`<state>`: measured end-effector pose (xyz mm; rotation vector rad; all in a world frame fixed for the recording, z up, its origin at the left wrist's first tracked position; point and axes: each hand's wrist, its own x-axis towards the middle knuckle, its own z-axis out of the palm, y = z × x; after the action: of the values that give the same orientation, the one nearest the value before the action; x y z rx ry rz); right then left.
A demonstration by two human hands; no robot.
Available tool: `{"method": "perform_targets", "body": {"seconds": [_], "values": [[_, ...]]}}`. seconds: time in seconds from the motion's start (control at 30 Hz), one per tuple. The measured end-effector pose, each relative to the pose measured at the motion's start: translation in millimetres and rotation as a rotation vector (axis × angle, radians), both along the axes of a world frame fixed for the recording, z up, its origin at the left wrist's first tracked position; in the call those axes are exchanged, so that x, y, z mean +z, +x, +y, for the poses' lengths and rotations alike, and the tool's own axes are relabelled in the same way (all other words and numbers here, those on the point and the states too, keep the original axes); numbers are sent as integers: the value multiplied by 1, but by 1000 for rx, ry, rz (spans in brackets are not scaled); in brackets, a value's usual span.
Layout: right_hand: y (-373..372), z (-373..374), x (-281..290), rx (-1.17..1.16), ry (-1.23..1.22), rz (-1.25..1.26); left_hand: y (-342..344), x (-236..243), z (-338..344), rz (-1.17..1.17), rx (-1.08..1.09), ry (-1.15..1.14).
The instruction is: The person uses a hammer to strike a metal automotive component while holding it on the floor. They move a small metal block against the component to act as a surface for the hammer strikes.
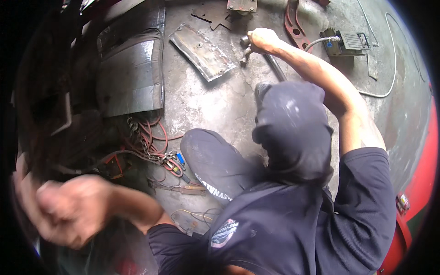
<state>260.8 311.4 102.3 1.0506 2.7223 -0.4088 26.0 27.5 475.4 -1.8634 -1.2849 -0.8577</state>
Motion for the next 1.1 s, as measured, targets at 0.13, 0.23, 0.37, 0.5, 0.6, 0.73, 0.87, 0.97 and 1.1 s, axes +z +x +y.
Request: {"method": "perform_targets", "body": {"seconds": [0.13,0.23,0.37,0.5,0.6,0.73,0.87,0.97,1.1], "values": [[11,-7,-15,-14,-35,13,12,-227,43,-601,192,-525],[38,-9,-33,-57,-89,53,-26,-412,50,-1037,477,-764],[82,-43,-33,-222,-207,199,4,-495,66,-1988,662,-1029],[100,-57,-41,-575,-745,189,-2,-529,67,-2343,325,-988],[124,-67,-88,-685,-1131,253,-10,-534,68,-2226,388,-926],[109,-89,-74,-800,-1187,243,-12,-519,70,-2277,317,-802],[106,-101,-91,-859,-1296,373,-14,-512,64,-2330,280,-886],[99,-106,-95,-858,-1129,362,-25,-514,43,-2460,89,-718],[96,-112,-91,-829,-1015,461,-58,-495,27,-2375,-39,-724]]}}
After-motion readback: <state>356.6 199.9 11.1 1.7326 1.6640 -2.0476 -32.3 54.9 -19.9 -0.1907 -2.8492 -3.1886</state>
